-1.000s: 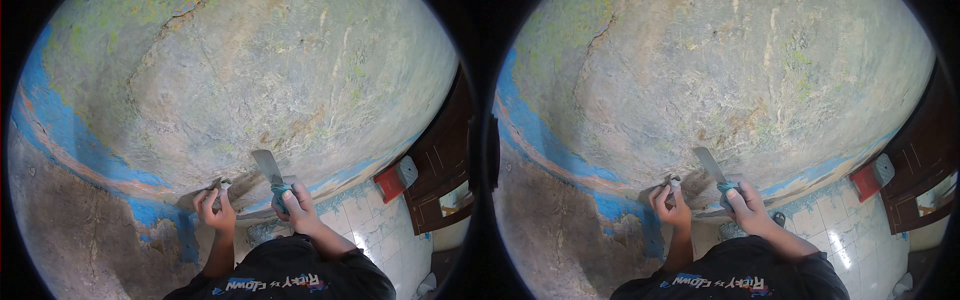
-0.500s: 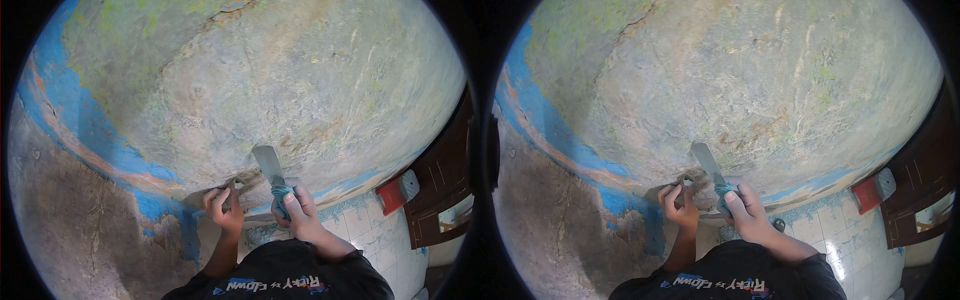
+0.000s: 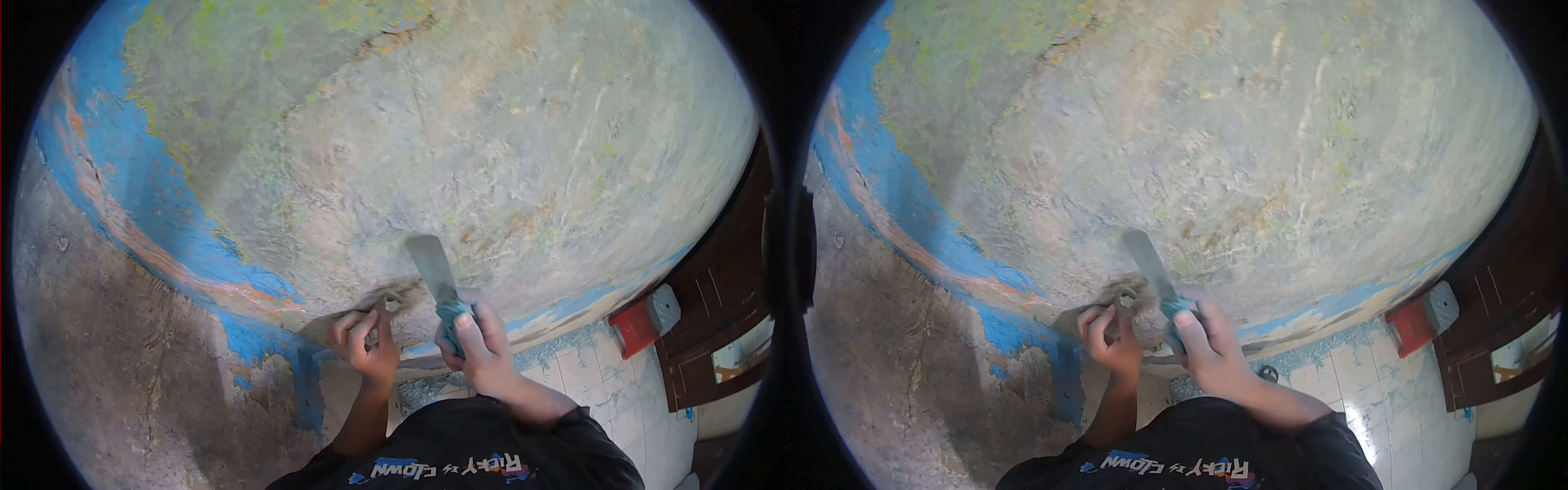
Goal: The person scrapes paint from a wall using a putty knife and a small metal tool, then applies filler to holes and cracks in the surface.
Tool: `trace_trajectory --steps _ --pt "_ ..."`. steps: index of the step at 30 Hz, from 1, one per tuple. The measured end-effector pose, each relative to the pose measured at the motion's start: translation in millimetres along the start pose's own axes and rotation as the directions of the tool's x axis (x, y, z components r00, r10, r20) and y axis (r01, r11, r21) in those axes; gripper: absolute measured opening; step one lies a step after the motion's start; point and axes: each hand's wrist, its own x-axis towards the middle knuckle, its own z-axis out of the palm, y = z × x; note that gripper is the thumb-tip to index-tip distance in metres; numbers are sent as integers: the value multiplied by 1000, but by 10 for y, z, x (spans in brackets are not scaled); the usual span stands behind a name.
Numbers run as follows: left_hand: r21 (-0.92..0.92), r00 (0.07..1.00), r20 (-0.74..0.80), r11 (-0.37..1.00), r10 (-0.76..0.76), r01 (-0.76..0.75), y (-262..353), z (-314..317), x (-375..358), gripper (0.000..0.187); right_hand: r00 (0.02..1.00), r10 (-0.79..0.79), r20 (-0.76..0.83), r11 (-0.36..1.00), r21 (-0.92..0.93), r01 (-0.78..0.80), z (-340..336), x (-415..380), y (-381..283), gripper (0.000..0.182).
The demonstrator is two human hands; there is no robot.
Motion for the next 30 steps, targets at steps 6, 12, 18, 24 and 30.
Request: trace_trajectory --steps 6,12,18,24,30 --pt "58 998 52 998 26 -29 86 -47 55 28 999 45 -8 998 -41 -45 -102 -38 -4 31" --pt "-248 961 -171 954 -217 171 76 71 -21 22 983 127 -131 992 24 -125 -429 -368 158 30" --pt "-201 987 -80 972 -137 119 474 170 89 22 982 77 -171 997 18 -75 -706 -438 94 30" --pt "-80 998 -67 997 7 -13 918 409 94 26 950 127 -284 987 -54 -148 -1279 -701 94 28" --pt "-24 984 -57 985 169 -170 1532 952 459 31 889 96 -447 981 -108 -160 -2020 -851 -240 24"
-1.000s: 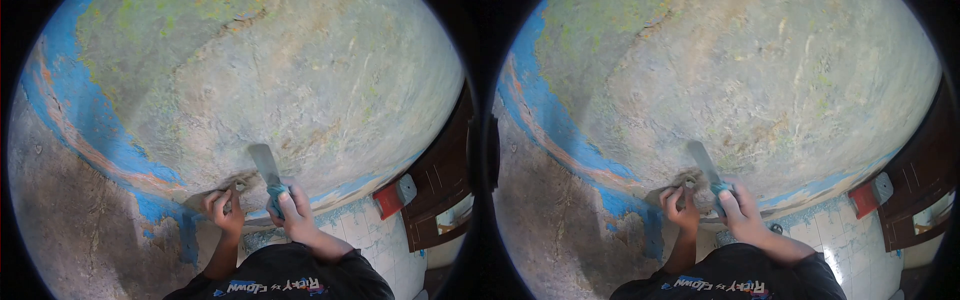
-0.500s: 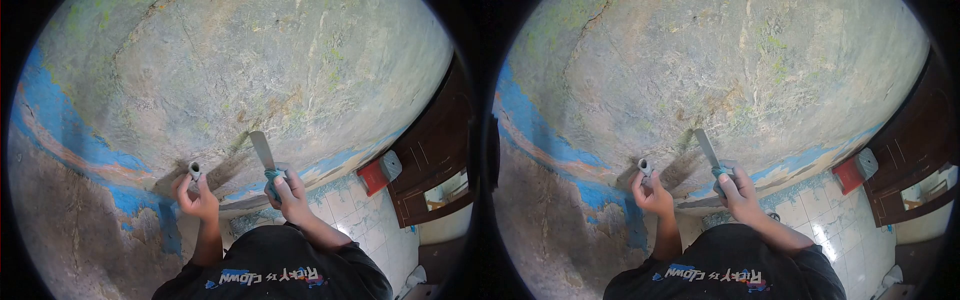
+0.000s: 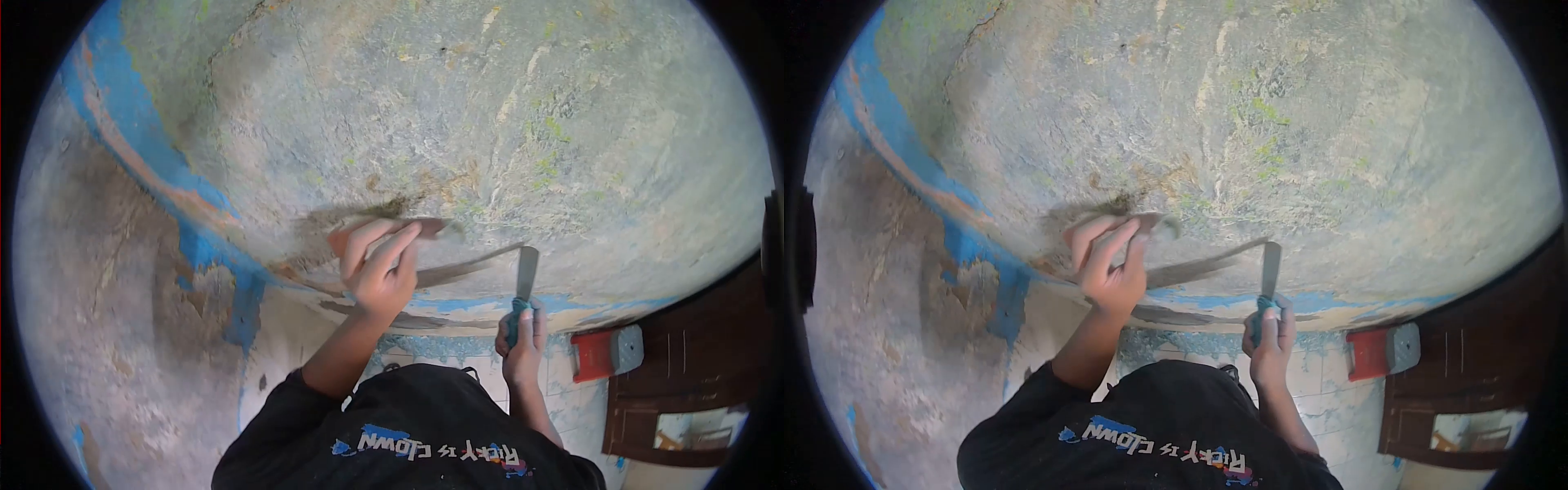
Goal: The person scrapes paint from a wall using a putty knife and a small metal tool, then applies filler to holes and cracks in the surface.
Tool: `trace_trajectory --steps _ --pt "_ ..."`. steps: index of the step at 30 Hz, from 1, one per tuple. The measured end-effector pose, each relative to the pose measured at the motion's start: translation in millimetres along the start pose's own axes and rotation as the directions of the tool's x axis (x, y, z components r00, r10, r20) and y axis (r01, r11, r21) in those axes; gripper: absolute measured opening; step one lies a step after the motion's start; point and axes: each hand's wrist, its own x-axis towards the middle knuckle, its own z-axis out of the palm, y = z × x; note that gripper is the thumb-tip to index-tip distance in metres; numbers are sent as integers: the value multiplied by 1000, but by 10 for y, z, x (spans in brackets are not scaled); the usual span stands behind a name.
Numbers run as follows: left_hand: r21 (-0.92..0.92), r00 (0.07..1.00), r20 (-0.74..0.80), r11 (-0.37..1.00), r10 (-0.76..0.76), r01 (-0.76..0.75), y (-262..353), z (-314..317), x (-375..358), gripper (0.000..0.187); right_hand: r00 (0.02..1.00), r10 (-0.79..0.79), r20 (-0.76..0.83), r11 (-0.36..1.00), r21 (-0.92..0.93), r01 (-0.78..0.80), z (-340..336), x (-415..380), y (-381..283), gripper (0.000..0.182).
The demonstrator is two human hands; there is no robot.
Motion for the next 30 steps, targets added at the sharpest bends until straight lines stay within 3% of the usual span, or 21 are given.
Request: trace_trajectory --steps 4,8,13,16,17,20,25,29,30 --pt "91 997 4 992 82 -82 198 369 -77 34 999 -34 -19 998 46 35 -457 154 -129 27" --pt "136 981 130 978 142 -160 302 541 -418 37 999 -28 20 998 49 27 -744 262 -165 28" --pt "261 991 -75 961 113 -90 336 615 -251 34 990 35 136 999 29 -39 -997 331 -149 27" --pt "271 998 -41 962 53 -40 511 728 -410 33 975 64 212 998 -3 -65 -1194 398 -130 26" --pt "284 997 55 957 51 -65 573 760 -521 31 972 64 225 998 -5 -65 -1243 425 -134 25" --pt "314 992 72 942 105 -123 655 848 -638 30 958 72 277 997 -9 -72 -1367 505 -196 24" --pt "367 983 -181 930 33 36 646 878 -395 31 945 105 309 994 -12 -107 -1488 566 -309 24" --pt "317 991 114 943 65 -98 863 981 -651 31 937 87 340 996 -48 -75 -1521 613 -314 24" --pt "330 994 86 939 73 -98 862 985 -644 31 936 88 341 996 -60 -72 -1526 618 -314 24"
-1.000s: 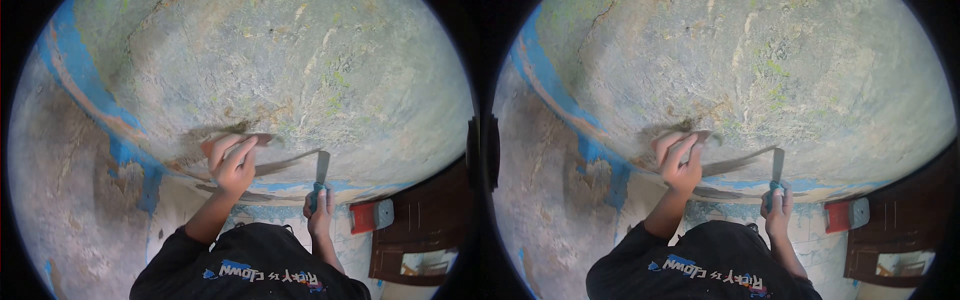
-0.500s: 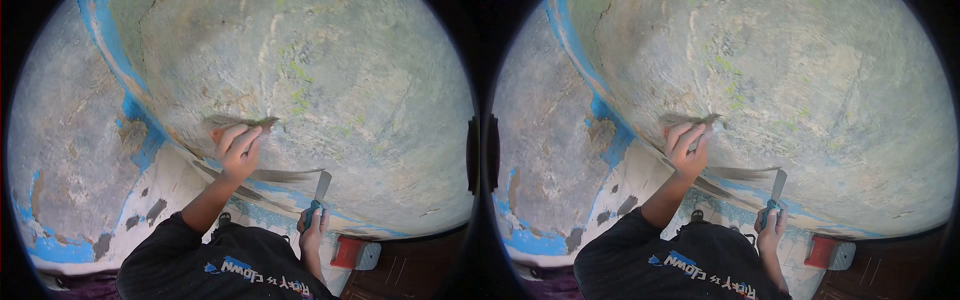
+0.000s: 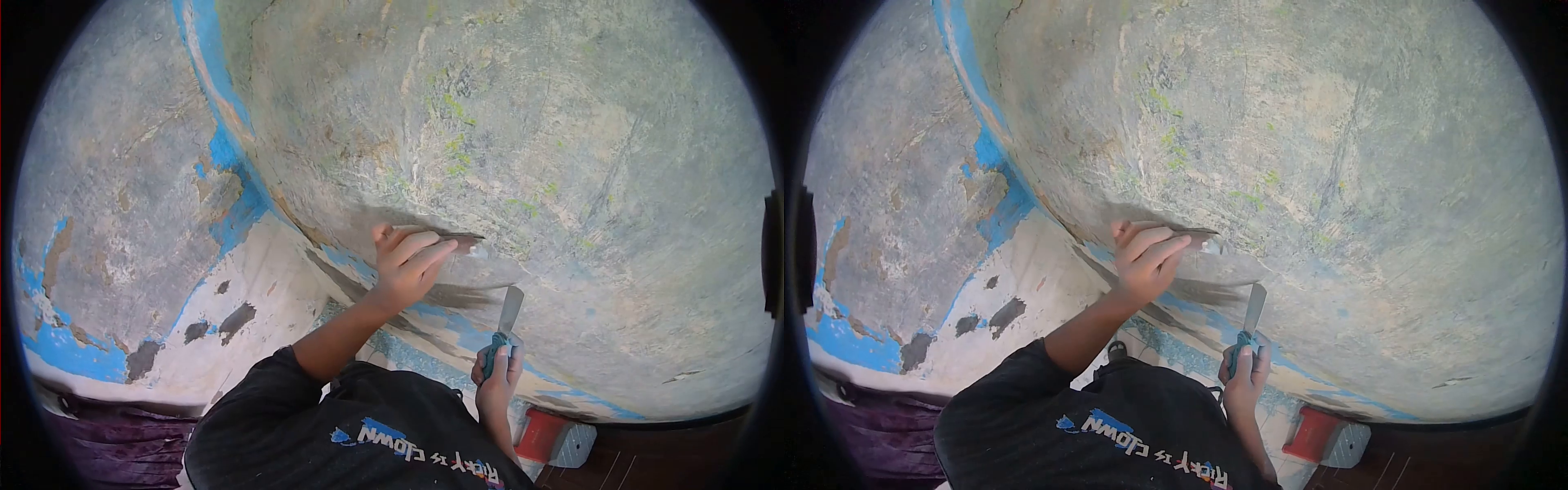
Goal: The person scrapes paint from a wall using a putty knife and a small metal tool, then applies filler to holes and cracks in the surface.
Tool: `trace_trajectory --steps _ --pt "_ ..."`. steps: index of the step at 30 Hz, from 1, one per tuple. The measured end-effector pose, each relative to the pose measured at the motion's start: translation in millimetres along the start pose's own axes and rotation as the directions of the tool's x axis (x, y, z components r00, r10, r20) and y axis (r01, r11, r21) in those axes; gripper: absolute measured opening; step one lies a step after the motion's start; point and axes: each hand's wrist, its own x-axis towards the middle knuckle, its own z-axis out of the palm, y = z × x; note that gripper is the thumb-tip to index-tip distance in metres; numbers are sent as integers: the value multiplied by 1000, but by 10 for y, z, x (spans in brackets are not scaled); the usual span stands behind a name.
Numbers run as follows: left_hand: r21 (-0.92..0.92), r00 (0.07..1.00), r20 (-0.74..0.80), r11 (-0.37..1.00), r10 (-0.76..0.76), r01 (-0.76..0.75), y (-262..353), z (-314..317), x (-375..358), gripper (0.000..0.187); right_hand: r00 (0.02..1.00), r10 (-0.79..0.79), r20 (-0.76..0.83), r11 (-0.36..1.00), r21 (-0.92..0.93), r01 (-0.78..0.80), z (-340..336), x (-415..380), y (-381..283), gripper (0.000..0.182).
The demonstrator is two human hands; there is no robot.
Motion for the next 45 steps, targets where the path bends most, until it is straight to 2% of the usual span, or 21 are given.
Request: trace_trajectory --steps 2,3,6,10,11,15,17,20,27,30,33,36,39,42,45 --pt "19 998 -55 1000 -5 6 -30 23 28 32 1000 -11 18 1000 0 11 -21 18 0 23" --pt "40 991 -116 997 -65 70 -33 6 98 31 1000 -8 25 1000 -2 8 -37 1 2 23" --pt "19 983 -143 992 -119 123 -52 -10 165 29 1000 23 -12 998 53 -23 -37 -9 -14 25" --pt "-25 991 135 1000 3 0 194 23 -95 30 999 7 37 1000 6 -7 -70 28 0 23" --pt "-44 988 152 999 11 -5 218 31 -165 32 999 -1 50 1000 -12 1 -63 37 10 21" --pt "-41 987 27 986 -161 162 240 -48 -348 32 977 -46 207 998 40 39 -67 90 -91 20" --pt "-37 959 -6 959 -282 281 239 -113 -439 28 963 -94 251 995 43 86 -52 164 -147 22" --pt "-50 923 -55 924 -381 379 162 -136 -542 25 933 -127 337 992 23 127 73 272 -319 23" --pt "-33 851 -32 852 -524 523 64 -271 -571 27 893 -47 447 996 -46 75 503 408 -656 21" --pt "-59 850 -75 854 -521 518 -68 -295 -591 27 912 14 409 999 -38 2 681 473 -658 21" --pt "-60 839 -80 843 -538 534 -205 -357 -613 28 920 -17 390 1000 10 14 792 483 -613 20" --pt "-34 835 -70 837 -546 546 -385 -444 -640 27 953 -7 302 991 129 -34 839 372 -602 20" --pt "-60 824 -72 827 -562 559 -541 -516 -618 28 957 -33 289 992 125 -3 924 346 -596 20" --pt "-177 790 -47 784 -611 595 -629 -529 -484 28 976 -35 214 998 59 23 1140 321 -614 21" --pt "-99 858 -43 857 -511 506 -766 -559 -373 28 987 6 160 1000 12 -8 1132 236 -715 22"
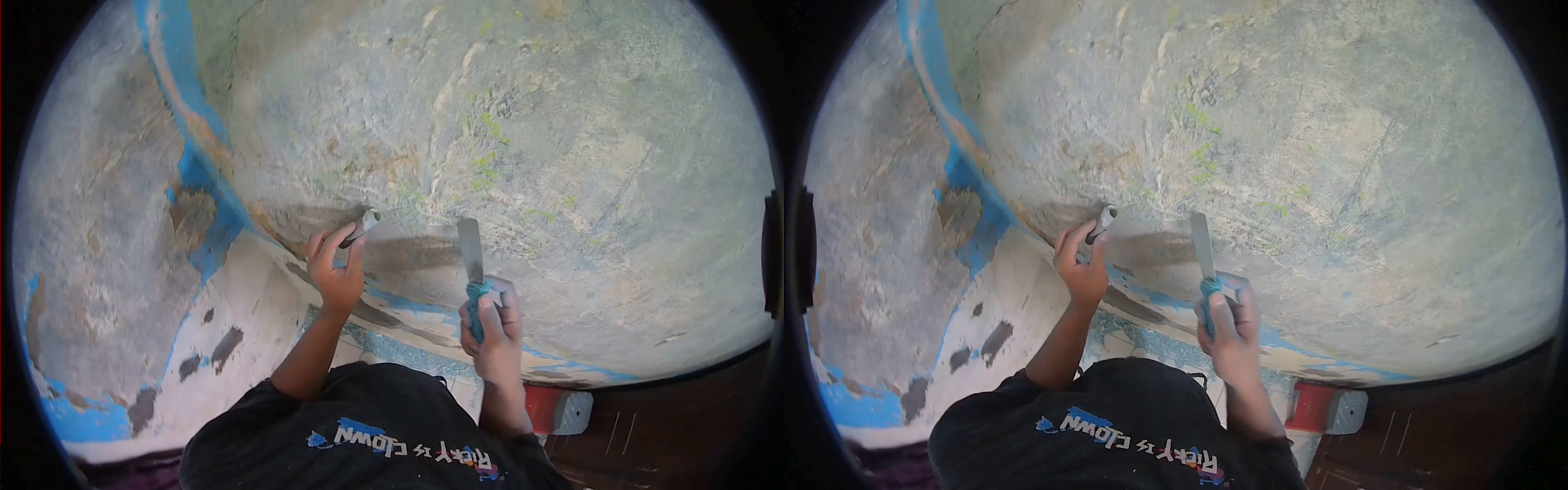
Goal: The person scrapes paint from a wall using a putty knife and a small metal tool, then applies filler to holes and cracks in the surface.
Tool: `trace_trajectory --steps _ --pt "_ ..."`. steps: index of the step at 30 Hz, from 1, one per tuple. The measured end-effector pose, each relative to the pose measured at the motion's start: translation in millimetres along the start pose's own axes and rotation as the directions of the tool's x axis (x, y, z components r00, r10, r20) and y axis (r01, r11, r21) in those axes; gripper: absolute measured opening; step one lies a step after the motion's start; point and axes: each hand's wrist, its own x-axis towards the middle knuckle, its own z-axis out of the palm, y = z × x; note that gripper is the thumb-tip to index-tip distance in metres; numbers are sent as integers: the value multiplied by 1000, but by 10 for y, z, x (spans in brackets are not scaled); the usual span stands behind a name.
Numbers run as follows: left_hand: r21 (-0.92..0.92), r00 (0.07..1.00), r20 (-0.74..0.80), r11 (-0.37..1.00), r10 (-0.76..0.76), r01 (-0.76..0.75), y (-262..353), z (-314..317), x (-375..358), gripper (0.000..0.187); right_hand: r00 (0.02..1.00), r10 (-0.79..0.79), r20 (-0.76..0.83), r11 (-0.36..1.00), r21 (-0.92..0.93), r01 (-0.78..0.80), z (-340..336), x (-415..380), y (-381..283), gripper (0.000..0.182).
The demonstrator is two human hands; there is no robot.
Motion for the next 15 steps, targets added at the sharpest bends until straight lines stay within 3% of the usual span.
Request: trace_trajectory --steps 3,13,15 --pt "-13 1000 -20 1000 4 -4 -114 -21 96 29 999 10 50 996 -94 -5 -73 -13 -141 21" --pt "-109 1000 18 994 -2 4 -384 -35 145 29 996 7 -90 976 -215 -26 176 -85 -155 19" --pt "-108 999 36 994 -2 5 -440 -69 125 29 996 55 -65 984 -163 -65 219 -38 -209 18"
